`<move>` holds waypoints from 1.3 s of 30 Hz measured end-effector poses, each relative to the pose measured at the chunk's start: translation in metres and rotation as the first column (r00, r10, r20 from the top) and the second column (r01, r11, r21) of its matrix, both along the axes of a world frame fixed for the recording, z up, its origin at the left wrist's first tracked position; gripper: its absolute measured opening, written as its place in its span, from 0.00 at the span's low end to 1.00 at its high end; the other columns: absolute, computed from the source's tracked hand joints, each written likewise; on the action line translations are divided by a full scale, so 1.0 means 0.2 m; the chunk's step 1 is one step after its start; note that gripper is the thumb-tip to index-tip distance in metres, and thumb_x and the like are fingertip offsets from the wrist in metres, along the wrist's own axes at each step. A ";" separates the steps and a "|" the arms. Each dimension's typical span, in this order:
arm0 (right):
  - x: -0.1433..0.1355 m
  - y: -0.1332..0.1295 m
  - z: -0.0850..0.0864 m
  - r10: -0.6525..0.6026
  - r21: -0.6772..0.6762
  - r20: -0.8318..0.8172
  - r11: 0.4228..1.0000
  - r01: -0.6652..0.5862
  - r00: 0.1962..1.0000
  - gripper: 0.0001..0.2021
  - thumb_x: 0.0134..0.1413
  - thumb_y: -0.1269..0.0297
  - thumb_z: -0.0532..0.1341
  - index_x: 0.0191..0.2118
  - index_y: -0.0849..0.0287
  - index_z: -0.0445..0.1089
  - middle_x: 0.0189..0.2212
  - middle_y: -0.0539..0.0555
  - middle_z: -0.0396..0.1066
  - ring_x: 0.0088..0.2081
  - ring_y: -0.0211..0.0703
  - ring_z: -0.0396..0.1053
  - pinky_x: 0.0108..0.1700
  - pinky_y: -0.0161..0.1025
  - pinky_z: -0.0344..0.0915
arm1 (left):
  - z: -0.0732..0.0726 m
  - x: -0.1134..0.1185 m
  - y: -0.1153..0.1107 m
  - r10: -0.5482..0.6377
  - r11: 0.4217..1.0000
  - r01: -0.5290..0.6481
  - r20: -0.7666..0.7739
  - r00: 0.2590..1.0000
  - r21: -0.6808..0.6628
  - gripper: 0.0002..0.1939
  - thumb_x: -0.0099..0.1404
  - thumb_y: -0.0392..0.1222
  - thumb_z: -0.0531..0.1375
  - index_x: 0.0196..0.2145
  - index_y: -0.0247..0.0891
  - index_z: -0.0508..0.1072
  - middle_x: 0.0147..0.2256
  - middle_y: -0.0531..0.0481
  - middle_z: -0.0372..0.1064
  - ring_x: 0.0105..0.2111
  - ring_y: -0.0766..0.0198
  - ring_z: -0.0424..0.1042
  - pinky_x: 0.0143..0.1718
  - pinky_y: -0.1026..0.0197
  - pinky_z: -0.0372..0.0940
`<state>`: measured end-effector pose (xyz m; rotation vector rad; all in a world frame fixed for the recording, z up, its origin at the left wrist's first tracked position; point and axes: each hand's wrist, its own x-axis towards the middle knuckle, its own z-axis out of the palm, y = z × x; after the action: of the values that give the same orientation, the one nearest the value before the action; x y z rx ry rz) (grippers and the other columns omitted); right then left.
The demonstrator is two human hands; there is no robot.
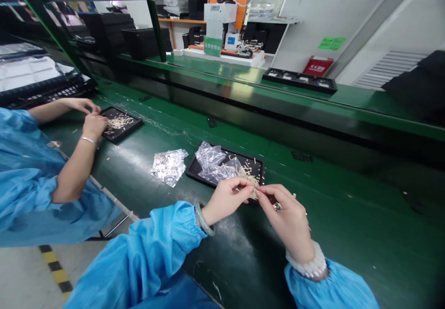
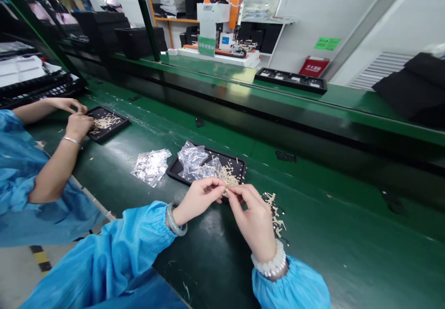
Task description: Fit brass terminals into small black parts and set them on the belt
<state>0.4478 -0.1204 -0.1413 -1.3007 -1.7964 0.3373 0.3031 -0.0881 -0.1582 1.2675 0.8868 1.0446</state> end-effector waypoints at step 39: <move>-0.01 0.00 -0.01 -0.139 -0.014 -0.025 0.990 0.138 0.990 0.05 0.56 0.65 0.56 0.35 0.57 0.69 0.28 0.51 0.71 0.27 0.39 0.69 0.31 0.36 0.66 | 0.02 -0.03 0.03 -0.009 1.000 0.008 -0.085 0.996 -0.010 0.10 0.59 0.43 0.58 0.30 0.31 0.71 0.25 0.52 0.65 0.20 0.72 0.63 0.22 0.70 0.61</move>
<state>0.4457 -0.1195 -0.1429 -1.4152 -1.6749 0.2870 0.2961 -0.0822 -0.1544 1.3142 0.9495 0.9849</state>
